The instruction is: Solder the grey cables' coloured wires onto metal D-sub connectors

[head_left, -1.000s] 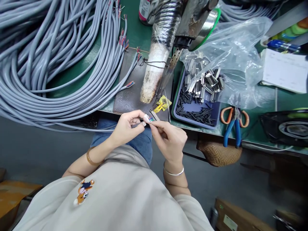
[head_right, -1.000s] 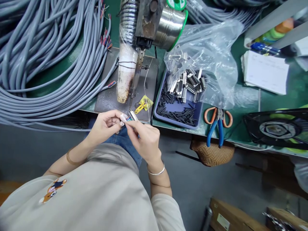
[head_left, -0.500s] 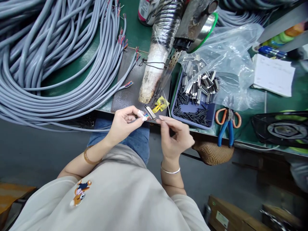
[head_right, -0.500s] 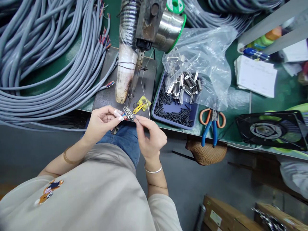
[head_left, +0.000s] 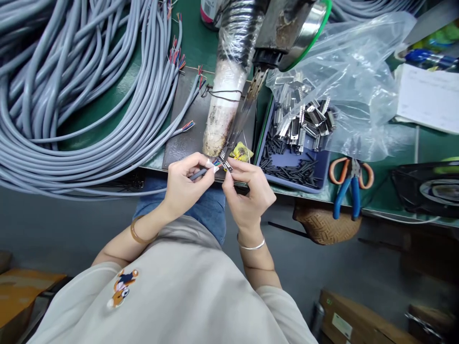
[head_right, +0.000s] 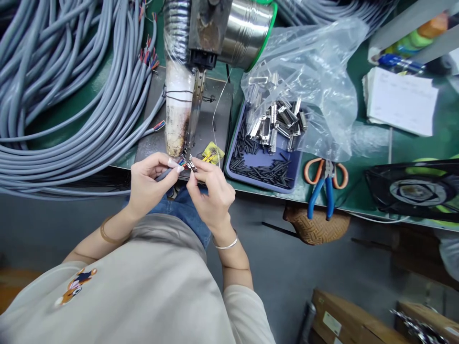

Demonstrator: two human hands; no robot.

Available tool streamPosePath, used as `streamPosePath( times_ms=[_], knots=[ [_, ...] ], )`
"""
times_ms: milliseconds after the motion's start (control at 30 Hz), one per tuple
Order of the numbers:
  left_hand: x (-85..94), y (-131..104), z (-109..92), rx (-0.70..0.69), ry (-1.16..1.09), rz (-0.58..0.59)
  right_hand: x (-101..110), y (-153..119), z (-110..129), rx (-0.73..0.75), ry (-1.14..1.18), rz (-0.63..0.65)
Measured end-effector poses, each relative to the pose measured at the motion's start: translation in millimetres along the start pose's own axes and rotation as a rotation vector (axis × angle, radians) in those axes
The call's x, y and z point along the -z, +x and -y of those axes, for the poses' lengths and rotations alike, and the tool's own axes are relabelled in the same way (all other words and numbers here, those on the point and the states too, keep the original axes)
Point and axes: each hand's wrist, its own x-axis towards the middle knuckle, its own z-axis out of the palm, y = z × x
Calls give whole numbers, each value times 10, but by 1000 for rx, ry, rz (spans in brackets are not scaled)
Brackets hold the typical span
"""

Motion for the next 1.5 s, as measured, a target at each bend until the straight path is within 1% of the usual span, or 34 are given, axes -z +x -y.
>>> streamPosePath(
  times_ms=[267, 400, 500, 567, 667, 800, 900, 1100, 1267, 1500],
  knots=[
    [-7, -4, -17, -76, 43, -25, -4, 47, -15, 14, 19, -8],
    [2, -12, -15, -50, 42, -28, 13, 42, 0, 38, 0, -1],
    [13, -32, 4, -19, 34, -8, 29, 15, 3, 70, -23, 35],
    [19, -45, 12, -28, 33, 5, 37, 0, 0, 70, -22, 46],
    [30, -51, 14, -110, 51, 22, 43, -4, -3, 28, 5, 28],
    [46, -32, 14, -299, 154, 26, 40, 15, 2, -3, 12, 28],
    [52, -17, 14, -371, 231, 23, 29, 34, 2, -5, 2, 25],
    [41, 2, 3, -386, 290, 9, 1, 69, -11, 3, 4, 22],
    [48, 8, -9, -419, 262, -9, 15, 87, -1, 13, -6, 26],
    [74, -26, 25, -336, 251, 64, 65, 43, 7, 96, -76, 97]
  ],
)
